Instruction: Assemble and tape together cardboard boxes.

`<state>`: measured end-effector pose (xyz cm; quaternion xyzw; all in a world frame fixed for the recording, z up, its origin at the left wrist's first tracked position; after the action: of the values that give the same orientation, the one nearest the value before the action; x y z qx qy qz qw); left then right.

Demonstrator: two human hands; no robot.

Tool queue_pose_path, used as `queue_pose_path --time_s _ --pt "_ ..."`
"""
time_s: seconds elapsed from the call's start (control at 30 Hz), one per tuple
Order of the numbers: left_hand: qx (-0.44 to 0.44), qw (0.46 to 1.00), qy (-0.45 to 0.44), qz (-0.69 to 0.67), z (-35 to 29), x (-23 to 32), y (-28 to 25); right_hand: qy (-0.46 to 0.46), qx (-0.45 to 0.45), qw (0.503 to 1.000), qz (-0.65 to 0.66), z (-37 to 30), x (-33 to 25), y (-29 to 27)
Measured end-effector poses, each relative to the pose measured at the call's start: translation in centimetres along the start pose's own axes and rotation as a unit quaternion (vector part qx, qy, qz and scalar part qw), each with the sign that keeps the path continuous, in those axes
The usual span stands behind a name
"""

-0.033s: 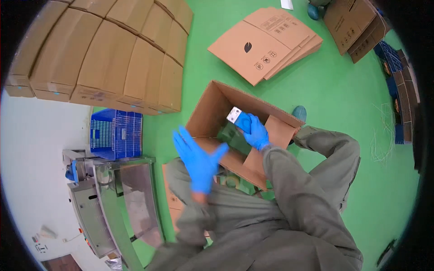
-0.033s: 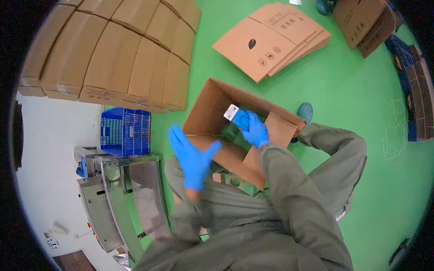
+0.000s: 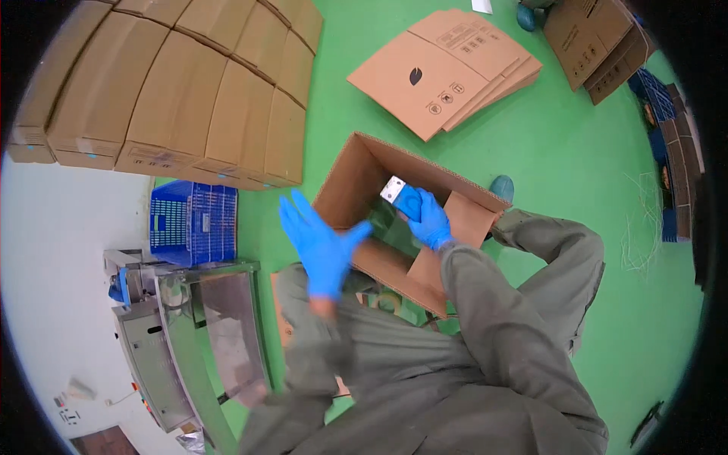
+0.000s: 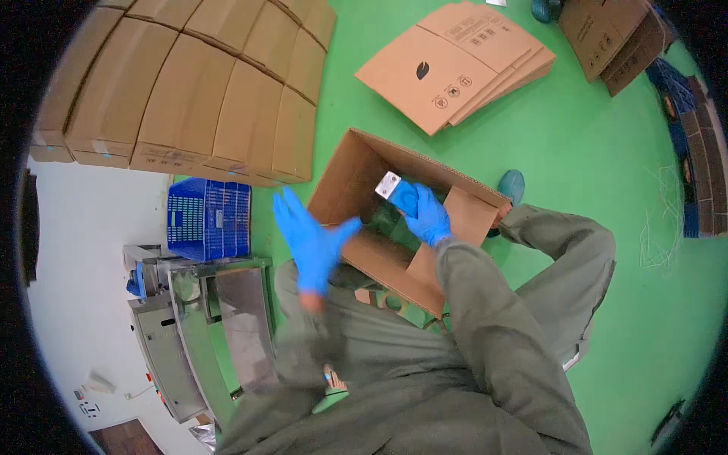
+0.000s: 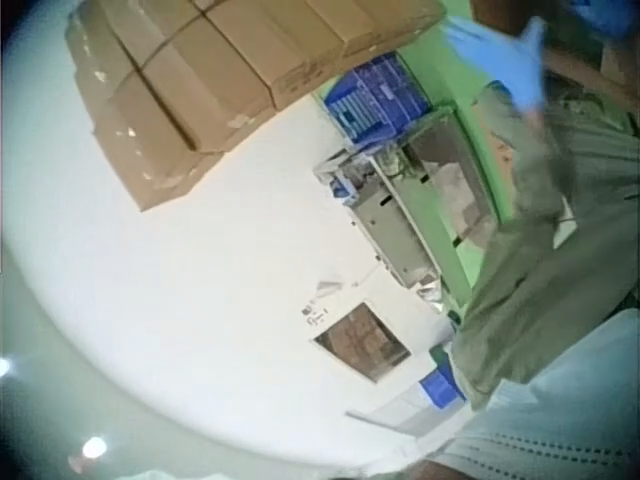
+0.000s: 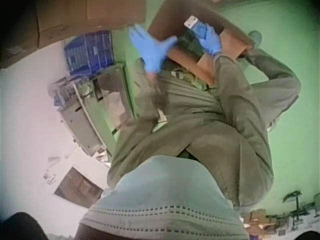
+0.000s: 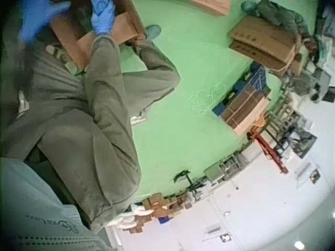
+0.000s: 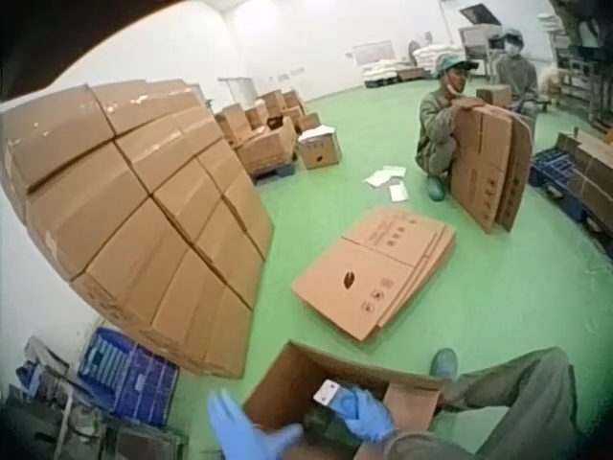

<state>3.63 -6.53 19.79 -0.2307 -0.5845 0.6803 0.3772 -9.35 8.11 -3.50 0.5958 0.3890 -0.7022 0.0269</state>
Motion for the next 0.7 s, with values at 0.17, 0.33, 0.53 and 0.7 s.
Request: queue_pose_path --time_s 0.17,0.33,0.53,0.7 --pt "-0.316 0.940 -0.040 -0.125 2.8 -2.3 11.1 0.054 -0.006 0.996 0.075 0.8 -1.0 0.3" --pt "-0.498 0.860 0.105 0.030 -5.7 3.3 18.9 0.067 0.072 0.983 0.155 -0.3 -0.6 -3.0" --pt "-0.414 0.893 -0.027 0.175 -4.7 1.8 23.6 -0.177 0.284 0.934 0.124 1.4 -10.3 -15.2" --pt "-0.385 0.914 -0.007 0.129 -5.3 2.5 24.7 0.067 0.239 0.955 0.160 8.2 -6.3 -20.9"
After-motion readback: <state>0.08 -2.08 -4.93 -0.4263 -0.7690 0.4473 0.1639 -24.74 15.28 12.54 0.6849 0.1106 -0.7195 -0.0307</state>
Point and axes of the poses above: each hand's wrist, its own z-axis towards the middle knuckle, its own y-axis out of the palm, x = y × z, the point moved 10 cm from there along z, towards the middle knuckle, and after that the axes turned 3 degrees about z, right-handed, at the moved point
